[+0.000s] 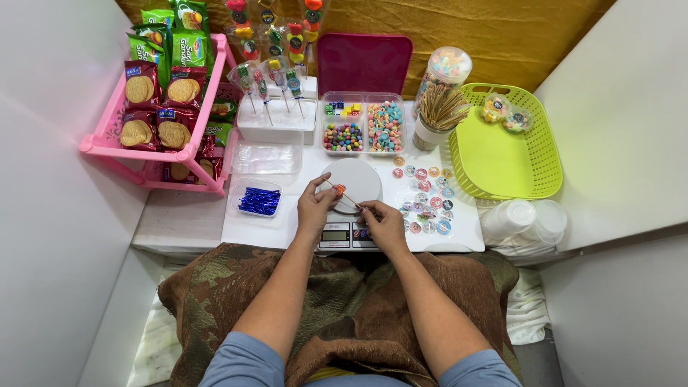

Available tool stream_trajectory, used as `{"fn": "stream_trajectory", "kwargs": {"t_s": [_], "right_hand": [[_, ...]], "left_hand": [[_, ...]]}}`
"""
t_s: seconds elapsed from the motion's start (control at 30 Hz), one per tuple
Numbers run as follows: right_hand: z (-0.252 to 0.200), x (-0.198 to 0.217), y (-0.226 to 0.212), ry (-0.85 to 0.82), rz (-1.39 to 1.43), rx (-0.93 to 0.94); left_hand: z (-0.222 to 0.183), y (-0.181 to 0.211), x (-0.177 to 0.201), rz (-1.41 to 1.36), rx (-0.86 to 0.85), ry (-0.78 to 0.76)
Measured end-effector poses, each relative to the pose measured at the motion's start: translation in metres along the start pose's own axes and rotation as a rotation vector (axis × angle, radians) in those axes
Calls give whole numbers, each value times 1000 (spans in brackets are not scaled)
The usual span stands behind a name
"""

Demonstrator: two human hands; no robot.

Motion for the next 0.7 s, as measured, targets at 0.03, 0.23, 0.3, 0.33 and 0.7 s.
{"fn": "stream_trajectory", "kwargs": {"t_s": [0.03, 0.23, 0.3, 0.33, 0.7], "right_hand": [[0, 1, 0, 4, -2, 0], [-1, 4, -4, 29, 5, 7], [-1, 5, -4, 39, 14, -7], [-1, 6, -4, 47, 21, -22], [4, 23, -7, 141, 12, -67]], "left_hand": [[0, -1, 0, 1, -4, 7], [3, -3, 1, -49, 6, 13], [3, -4, 2, -60, 5, 13], [4, -5, 2, -72, 5, 14], [-1, 40, 0, 306, -216, 151]]}}
Point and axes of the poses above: each hand's wrist, its own z-axis towards the middle knuckle, its own x-axis out of the back of the hand, y = z × x, the point moved 8 cm from there along z, towards the middle knuckle, and after that the axes turned 11 degrees about -x, right-handed, at the moved point
